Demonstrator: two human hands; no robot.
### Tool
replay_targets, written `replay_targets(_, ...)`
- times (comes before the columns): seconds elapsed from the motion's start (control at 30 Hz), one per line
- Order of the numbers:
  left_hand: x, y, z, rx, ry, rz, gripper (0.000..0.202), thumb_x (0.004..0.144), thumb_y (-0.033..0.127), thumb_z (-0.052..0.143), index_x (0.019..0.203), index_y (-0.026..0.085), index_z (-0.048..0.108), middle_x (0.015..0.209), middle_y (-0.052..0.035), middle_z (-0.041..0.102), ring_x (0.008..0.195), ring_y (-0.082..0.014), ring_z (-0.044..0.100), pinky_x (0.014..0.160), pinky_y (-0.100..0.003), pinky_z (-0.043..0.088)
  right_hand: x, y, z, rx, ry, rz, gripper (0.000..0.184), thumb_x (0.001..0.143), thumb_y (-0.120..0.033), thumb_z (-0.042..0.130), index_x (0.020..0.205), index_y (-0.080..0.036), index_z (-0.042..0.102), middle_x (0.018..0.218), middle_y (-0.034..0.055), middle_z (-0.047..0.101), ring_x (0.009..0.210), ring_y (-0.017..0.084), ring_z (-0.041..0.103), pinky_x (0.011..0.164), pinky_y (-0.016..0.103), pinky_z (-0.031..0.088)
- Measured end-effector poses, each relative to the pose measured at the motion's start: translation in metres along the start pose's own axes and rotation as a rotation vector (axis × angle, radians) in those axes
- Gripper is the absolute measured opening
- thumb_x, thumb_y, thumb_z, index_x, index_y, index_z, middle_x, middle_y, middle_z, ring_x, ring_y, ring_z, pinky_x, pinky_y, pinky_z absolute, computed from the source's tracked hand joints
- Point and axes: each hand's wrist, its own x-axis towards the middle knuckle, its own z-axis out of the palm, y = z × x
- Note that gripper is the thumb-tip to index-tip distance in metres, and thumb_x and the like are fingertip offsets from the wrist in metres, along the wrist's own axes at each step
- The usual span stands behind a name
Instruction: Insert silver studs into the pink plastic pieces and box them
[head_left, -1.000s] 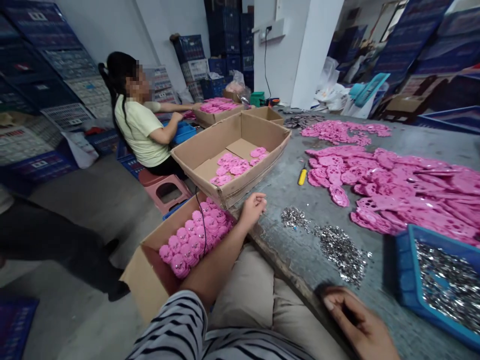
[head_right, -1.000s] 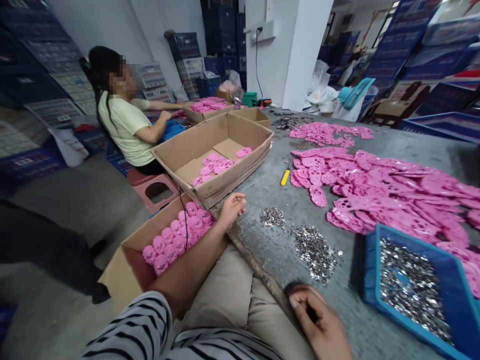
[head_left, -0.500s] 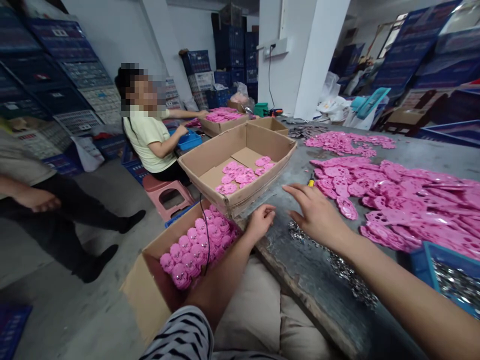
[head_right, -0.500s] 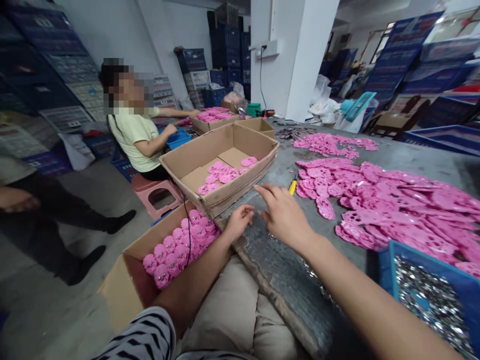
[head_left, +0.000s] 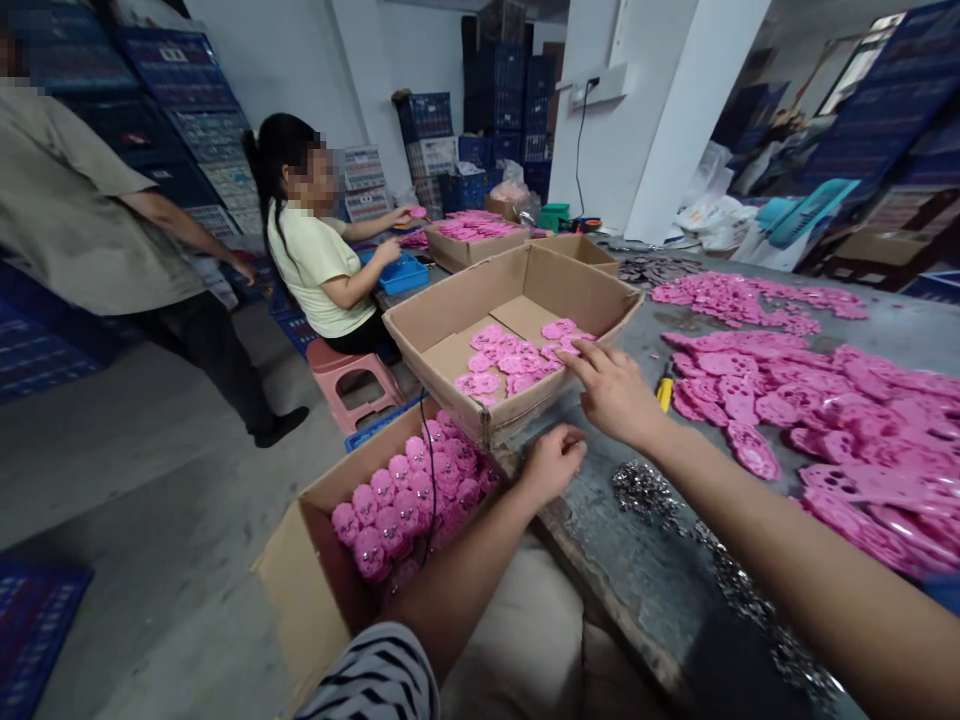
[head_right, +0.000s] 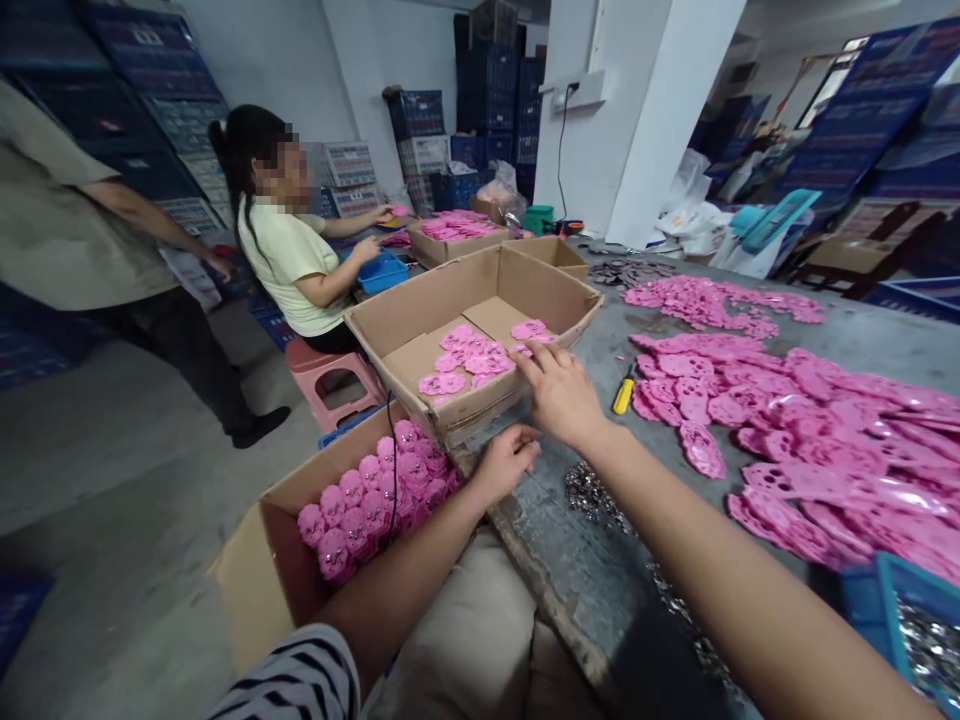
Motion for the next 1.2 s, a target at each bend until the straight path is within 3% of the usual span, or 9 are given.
replay_targets(0.2, 0.000, -0.002, 0.000, 0.033, 0.000, 0.014, 0.014, 0.080, 0.013, 0.057, 0.093, 0.016, 0.063, 0.075, 0.0012, 0.064, 0.059, -0.0082, 0.055, 0.059, -0.020, 0.046, -0.008, 0.005, 0.005, 0.020, 0.028, -0.030, 0.056, 0.079, -0.009, 0.048, 0.135, -0.014, 0.052, 0.135, 0.0161, 0.055, 0.122, 0.032, 0.047, 0.097, 0.046, 0.043)
replay_targets(0.43, -0.001, -0.001, 0.000, 0.056, -0.004, 0.030, 0.015, 0.081, 0.013, 0.056, 0.093, 0.017, 0.064, 0.082, -0.0009, 0.066, 0.067, -0.0099, 0.059, 0.067, -0.023, 0.050, -0.016, 0.009, 0.013, 0.046, 0.060, -0.043, 0.057, 0.077, -0.008, 0.050, 0.134, -0.013, 0.052, 0.133, 0.0167, 0.056, 0.123, 0.032, 0.047, 0.099, 0.046, 0.043)
replay_targets(0.87, -0.002, 0.006, -0.002, 0.066, -0.018, 0.015, 0.016, 0.081, 0.011, 0.054, 0.093, 0.015, 0.063, 0.079, -0.0003, 0.064, 0.061, -0.0076, 0.053, 0.064, -0.021, 0.047, -0.019, 0.007, 0.016, 0.067, 0.070, -0.013, 0.051, 0.078, -0.009, 0.050, 0.129, -0.010, 0.055, 0.131, 0.0180, 0.056, 0.122, 0.032, 0.047, 0.100, 0.046, 0.045)
replay_targets(1.07, 0.001, 0.010, 0.002, 0.030, 0.021, -0.028, 0.014, 0.080, 0.010, 0.057, 0.092, 0.015, 0.064, 0.074, 0.0021, 0.062, 0.056, -0.0065, 0.052, 0.061, -0.019, 0.045, -0.011, 0.013, 0.020, 0.115, 0.100, -0.040, 0.055, 0.079, -0.014, 0.049, 0.134, -0.009, 0.050, 0.133, 0.0207, 0.054, 0.124, 0.036, 0.045, 0.101, 0.054, 0.041)
replay_targets(1.2, 0.003, 0.014, 0.001, 0.011, 0.047, -0.048, 0.014, 0.080, 0.009, 0.056, 0.090, 0.015, 0.063, 0.067, 0.0044, 0.059, 0.049, -0.0058, 0.049, 0.053, -0.018, 0.041, -0.010, 0.009, 0.011, 0.174, 0.075, -0.047, 0.060, 0.079, -0.014, 0.048, 0.139, -0.009, 0.044, 0.137, 0.0214, 0.050, 0.128, 0.037, 0.044, 0.101, 0.056, 0.040)
